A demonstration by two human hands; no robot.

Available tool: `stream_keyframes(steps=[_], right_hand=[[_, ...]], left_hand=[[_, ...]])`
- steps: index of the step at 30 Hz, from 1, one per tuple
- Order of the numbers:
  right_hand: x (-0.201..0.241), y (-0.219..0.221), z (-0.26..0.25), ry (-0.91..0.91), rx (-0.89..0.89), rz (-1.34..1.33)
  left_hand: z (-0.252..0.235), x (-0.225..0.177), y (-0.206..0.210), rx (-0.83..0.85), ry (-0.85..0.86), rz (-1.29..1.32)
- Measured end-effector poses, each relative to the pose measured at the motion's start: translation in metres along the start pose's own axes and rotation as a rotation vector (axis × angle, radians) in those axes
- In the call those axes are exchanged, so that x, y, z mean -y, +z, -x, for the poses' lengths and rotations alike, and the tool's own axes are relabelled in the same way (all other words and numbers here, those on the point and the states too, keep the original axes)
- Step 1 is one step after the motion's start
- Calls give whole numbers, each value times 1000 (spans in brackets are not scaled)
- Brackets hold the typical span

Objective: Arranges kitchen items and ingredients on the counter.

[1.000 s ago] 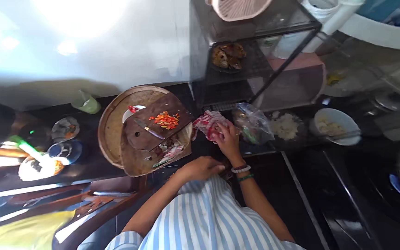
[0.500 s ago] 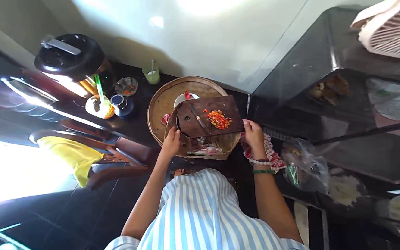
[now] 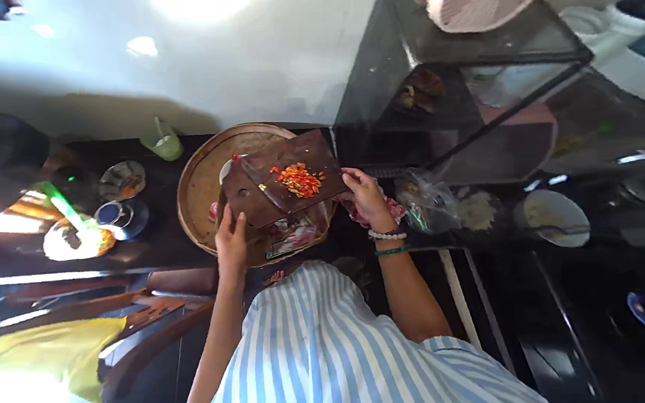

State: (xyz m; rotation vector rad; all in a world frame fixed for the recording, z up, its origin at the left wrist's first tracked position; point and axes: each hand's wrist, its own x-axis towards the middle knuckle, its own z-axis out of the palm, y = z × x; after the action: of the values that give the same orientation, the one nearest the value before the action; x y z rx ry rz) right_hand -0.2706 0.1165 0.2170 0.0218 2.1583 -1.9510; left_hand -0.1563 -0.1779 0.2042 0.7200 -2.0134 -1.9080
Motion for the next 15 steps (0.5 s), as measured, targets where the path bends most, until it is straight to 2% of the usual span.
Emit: stream_keyframes(steps=[4,8,11,13,15], right_hand=[[6,-24,21,37,30,-230],[7,-72,84,-9,-91,-246],[17,-90,124,-12,-112,-193],[15,-86,130,14,-72,-203],[-2,-78,120,12,-107,-218]], left_hand=[[24,-32,6,155,-26,199],[62,-37,24,259,-109,268],[83,-31,30,258,-202,369],[88,-23,36,227,-244,389],[83,-16,45,182,-333,434]])
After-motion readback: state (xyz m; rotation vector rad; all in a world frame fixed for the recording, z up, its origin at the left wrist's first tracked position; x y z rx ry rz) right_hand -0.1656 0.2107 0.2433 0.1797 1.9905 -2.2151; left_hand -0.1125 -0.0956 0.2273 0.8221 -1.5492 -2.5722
